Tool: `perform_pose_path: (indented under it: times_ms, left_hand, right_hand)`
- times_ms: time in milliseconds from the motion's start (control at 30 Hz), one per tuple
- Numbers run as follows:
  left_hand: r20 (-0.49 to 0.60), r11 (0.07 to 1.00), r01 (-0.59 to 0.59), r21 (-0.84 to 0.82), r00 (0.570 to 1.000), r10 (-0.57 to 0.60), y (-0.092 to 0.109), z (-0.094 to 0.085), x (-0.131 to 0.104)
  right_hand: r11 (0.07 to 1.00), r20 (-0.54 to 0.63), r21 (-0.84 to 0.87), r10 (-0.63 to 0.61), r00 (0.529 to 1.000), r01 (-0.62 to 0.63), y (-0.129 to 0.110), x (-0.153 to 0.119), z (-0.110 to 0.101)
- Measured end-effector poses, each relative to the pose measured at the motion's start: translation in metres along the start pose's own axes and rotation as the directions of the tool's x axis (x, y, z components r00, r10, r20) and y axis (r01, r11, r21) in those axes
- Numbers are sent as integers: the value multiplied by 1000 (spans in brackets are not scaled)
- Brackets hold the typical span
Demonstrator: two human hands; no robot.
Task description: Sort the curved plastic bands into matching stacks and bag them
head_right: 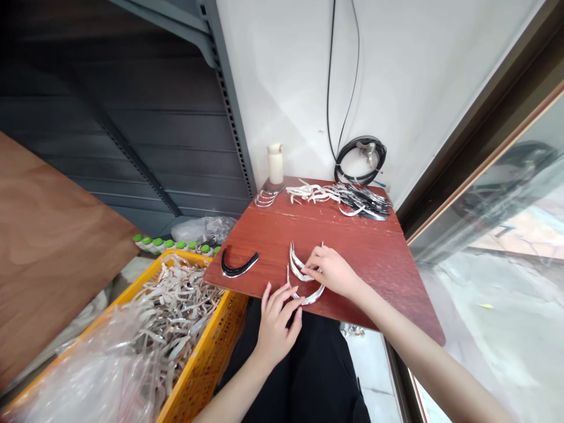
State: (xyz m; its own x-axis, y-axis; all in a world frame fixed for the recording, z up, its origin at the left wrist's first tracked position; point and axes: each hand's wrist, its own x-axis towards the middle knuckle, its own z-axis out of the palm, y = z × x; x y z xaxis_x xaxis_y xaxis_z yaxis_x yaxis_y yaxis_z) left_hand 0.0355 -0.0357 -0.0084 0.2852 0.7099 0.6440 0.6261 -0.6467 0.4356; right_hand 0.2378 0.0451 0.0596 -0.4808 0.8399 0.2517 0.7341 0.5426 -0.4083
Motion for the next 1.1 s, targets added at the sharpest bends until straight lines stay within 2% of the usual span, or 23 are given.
perform_pose_path:
  times_ms: [100, 267, 500, 900, 1100]
  left_hand:
    - [-9, 1000, -1, -18, 1000, 1, -1, 2, -1]
    - [8, 999, 7, -36, 1000, -7, -1, 4, -2]
    - [17, 1000, -3, -23, 1000, 3, 0, 3, -2]
    - [52, 994, -80, 77, 996, 76, 0, 5, -4]
    - [82, 993, -78, 83, 994, 71, 1, 6, -4]
  right_hand:
    - [1000, -63, -13, 27, 998, -28, 8, 6, 1]
    - [1000, 23, -24, 17, 1000, -17, 13, 10, 4]
    - [999, 118, -14, 46, 992, -45, 1, 3, 2]
    - [999, 133, 35, 30, 991, -35, -17, -17, 1]
    - [999, 108, 50, 13, 994, -19, -21, -27, 4]
